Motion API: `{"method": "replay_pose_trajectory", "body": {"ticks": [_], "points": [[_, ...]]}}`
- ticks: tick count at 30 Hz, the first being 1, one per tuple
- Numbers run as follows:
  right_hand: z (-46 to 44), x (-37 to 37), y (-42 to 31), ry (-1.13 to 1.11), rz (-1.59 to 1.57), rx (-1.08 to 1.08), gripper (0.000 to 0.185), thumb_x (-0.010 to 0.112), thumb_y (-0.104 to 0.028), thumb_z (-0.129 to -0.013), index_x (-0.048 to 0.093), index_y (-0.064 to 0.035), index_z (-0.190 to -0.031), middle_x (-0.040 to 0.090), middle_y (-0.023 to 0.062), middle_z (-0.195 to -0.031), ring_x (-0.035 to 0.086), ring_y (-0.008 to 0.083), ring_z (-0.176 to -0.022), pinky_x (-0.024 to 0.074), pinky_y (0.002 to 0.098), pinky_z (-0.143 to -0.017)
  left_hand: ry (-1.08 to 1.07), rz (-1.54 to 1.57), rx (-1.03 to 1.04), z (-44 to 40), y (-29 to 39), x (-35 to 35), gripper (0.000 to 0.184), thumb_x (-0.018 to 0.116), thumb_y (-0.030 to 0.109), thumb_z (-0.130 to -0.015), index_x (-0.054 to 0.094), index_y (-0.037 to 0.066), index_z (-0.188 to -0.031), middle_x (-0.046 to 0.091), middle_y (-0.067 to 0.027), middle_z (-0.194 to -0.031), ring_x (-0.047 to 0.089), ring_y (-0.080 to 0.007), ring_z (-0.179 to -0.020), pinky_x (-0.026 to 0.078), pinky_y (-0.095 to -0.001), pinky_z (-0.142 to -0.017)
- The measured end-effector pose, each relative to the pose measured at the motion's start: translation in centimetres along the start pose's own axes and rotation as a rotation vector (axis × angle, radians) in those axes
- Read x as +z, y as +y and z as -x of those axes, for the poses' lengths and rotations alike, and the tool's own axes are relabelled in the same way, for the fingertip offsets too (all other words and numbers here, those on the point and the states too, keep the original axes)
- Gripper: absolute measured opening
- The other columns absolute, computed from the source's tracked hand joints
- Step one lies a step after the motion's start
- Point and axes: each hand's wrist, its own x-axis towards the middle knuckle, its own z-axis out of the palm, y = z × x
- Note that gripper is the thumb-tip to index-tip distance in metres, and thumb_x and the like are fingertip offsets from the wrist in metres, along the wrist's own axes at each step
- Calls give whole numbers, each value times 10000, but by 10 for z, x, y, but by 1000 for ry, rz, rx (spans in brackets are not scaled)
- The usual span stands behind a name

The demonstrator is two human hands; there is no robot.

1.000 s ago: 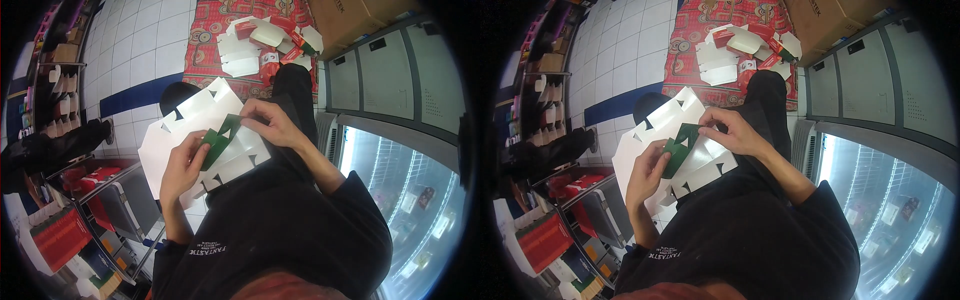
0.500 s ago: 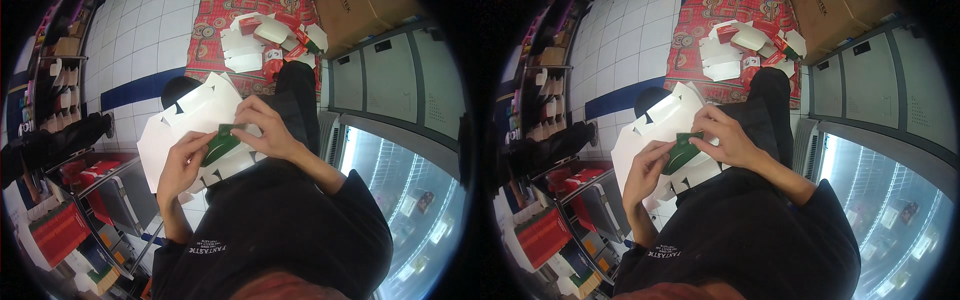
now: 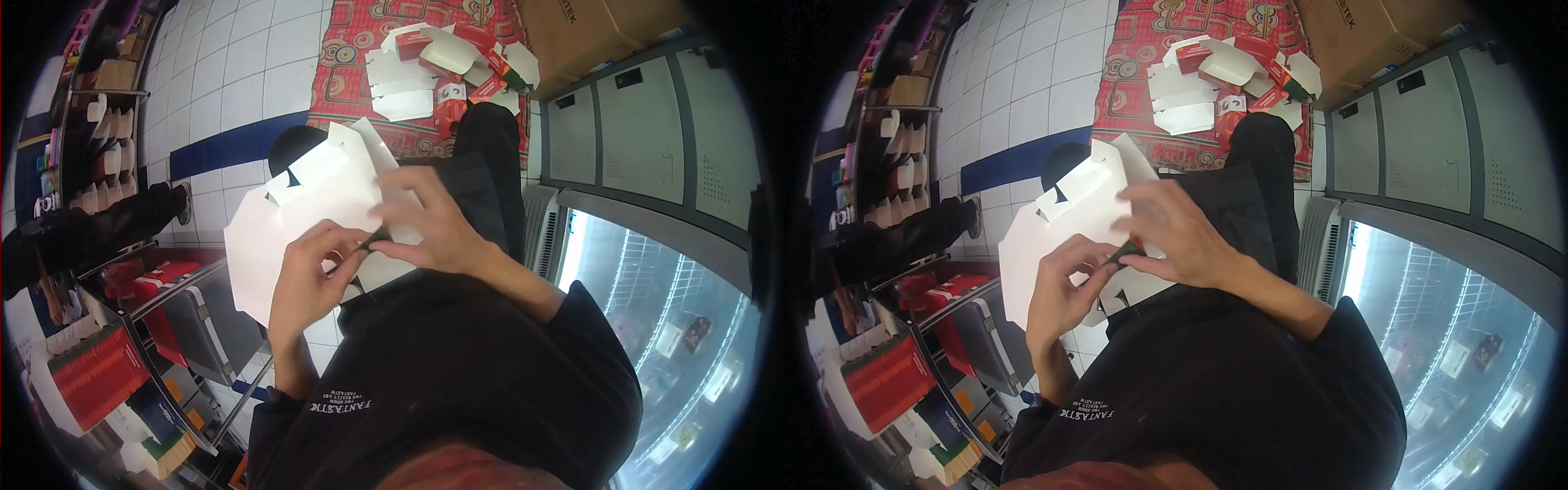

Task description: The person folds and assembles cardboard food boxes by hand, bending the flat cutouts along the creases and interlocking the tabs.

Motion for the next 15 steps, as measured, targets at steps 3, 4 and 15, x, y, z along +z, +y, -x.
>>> {"method": "replay_pose_trajectory", "body": {"ticks": [3,4,15], "points": [[9,22,3,293,-239,145,592,854,-377,-949,596,-58,-1377,570,181,-1462,617,288,-1236,500,445,-1039,248,53,36,11,23,3,228,777,-26,-972,749,-11,-1198,727,-85,-950,716,-137,-850,592,-304,-798],[14,28,6,372,-513,242,707,786,-524,-1010,530,-37,-1454,550,196,-1502,595,285,-1296,480,454,-1080,325,149,96,17,29,4,200,780,-43,-961,721,-16,-1149,708,-82,-984,707,-141,-885,583,-302,-824],[0,33,-23,-58,-668,286,777,829,-110,-927,466,-62,-1613,617,125,-1476,627,265,-1318,502,418,-1106,860,122,509,17,26,48,313,811,-22,-967,591,1,-1187,693,-180,-1264,680,-231,-1152,527,-367,-1025]]}}
